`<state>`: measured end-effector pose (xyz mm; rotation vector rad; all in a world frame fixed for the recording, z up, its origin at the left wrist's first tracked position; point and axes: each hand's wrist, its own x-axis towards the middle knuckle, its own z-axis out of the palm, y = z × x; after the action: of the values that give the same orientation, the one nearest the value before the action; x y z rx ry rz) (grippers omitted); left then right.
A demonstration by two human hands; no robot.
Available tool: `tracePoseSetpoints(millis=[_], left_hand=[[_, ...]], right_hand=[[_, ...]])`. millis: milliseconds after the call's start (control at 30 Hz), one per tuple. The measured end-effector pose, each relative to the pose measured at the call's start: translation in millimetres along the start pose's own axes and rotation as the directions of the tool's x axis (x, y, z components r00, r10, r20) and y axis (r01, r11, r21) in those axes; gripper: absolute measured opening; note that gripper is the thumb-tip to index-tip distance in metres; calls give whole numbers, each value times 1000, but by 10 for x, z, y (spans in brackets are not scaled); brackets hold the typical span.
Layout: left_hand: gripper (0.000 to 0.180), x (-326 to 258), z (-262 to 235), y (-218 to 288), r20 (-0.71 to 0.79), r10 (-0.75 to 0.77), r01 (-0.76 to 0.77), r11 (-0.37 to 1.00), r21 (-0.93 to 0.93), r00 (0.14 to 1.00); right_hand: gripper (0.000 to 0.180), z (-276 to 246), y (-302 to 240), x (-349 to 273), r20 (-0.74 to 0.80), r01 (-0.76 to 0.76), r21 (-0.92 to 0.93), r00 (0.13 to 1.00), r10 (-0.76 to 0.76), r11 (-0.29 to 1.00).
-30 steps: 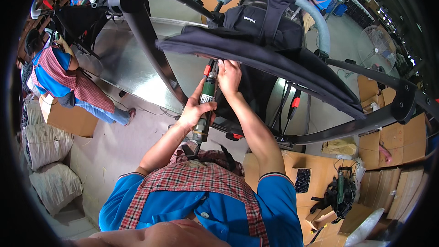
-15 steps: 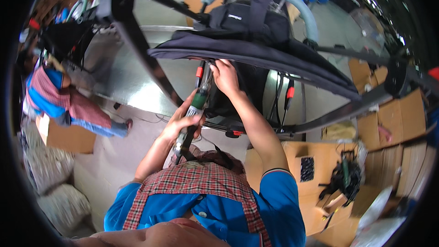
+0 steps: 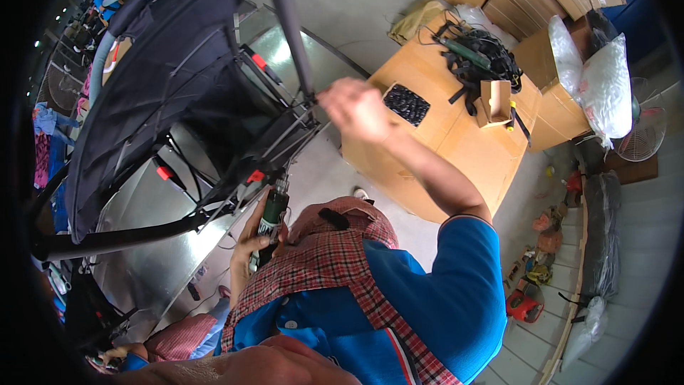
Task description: The person uses a corded electric screwdriver to attach a black fabric seat to a metal stroller frame on a factory assembly line. They repeatedly pick up screws, align the seat, and drive screws into the frame at multiple points.
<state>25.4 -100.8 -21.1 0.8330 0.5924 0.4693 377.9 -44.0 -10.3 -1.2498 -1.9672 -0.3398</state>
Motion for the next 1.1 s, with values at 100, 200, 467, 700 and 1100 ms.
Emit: tracePoseSetpoints(millis=[100,200,467,700,1100], left_hand=[[110,302,96,-123,84,-25,27,999,-24,996],[107,537,291,-337,27,-41,43,997,-68,999],[104,917,796,-499,12,-168,168,985,-34,986],[107,952,995,-622,-119,-144,135,987,-83,982],[101,843,959,-564,-75,-36,30,996,-84,997]], right_hand=[[14,-198,846,-651,90,-588,68,808,582,806],[14,-351,1284,-1192,183,-716,-57,678,712,696],[11,-320,1568,-1614,477,-481,-82,750,458,873],[21,-212,1466,-1591,486,-523,-209,678,552,826],[12,-110,1287,-1220,472,-720,427,693,545,547]])
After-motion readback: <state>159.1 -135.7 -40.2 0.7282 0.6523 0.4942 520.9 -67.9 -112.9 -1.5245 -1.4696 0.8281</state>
